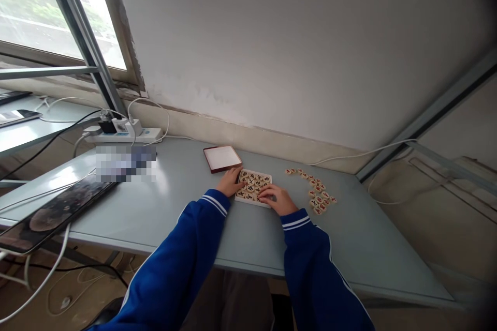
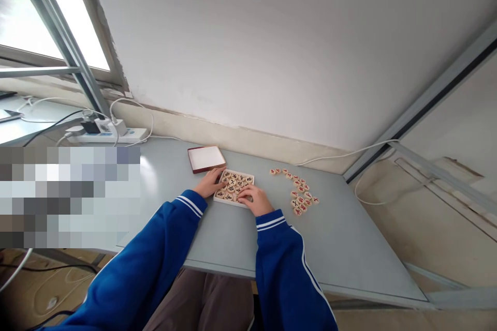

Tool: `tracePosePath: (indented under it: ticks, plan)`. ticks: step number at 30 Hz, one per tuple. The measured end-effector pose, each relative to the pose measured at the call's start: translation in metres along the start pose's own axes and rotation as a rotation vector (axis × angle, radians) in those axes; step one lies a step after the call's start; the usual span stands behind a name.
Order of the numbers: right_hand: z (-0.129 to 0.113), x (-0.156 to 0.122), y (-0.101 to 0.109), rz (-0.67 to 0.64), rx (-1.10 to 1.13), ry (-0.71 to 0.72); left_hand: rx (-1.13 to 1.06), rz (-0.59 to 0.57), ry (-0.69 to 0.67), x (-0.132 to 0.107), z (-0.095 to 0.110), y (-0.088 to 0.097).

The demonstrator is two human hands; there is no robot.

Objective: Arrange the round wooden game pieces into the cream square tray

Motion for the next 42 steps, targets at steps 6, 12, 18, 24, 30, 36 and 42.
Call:
tracePosePath:
  ticks: [6, 12, 18, 24, 30, 36, 42]
  plan:
    - [0.004, -0.02, 0.021, 0.162, -0.253, -0.007, 0.013, -0.005, 0.0, 0.001, -0.004, -0.001]
    - [0.059, -0.085, 0.082, 0.485, -0.77, -0.495, 0.032, -0.003, 0.006, 0.002, -0.006, -0.003]
    - [0.071, -0.097, 0.083, 0.416, -0.797, -0.585, 0.037, -0.007, 0.005, 0.003, -0.005, -0.003]
    - [0.067, -0.087, 0.07, 0.406, -0.664, -0.504, 0.026, 0.004, 0.0, 0.002, -0.004, -0.003]
    - [0.027, -0.06, 0.038, 0.395, -0.377, -0.227, 0.02, 0.007, -0.003, 0.002, -0.003, -0.001]
    - [0.003, -0.032, 0.011, 0.227, -0.26, -0.1, 0.005, 0.024, -0.015, 0.0, -0.003, -0.001]
    - [0.001, -0.04, 0.005, 0.228, -0.476, 0.023, 0.019, 0.015, -0.01, 0.001, -0.001, -0.001]
Point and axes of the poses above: each hand's wrist, its own x-axis towards the middle knuckle, its own y-axis out of the back of the hand, z = x × y, the point moved 4 cm from there along x, towards the middle knuckle, and after that the axes turned 3 degrees about -y, right-handed, at the moved point
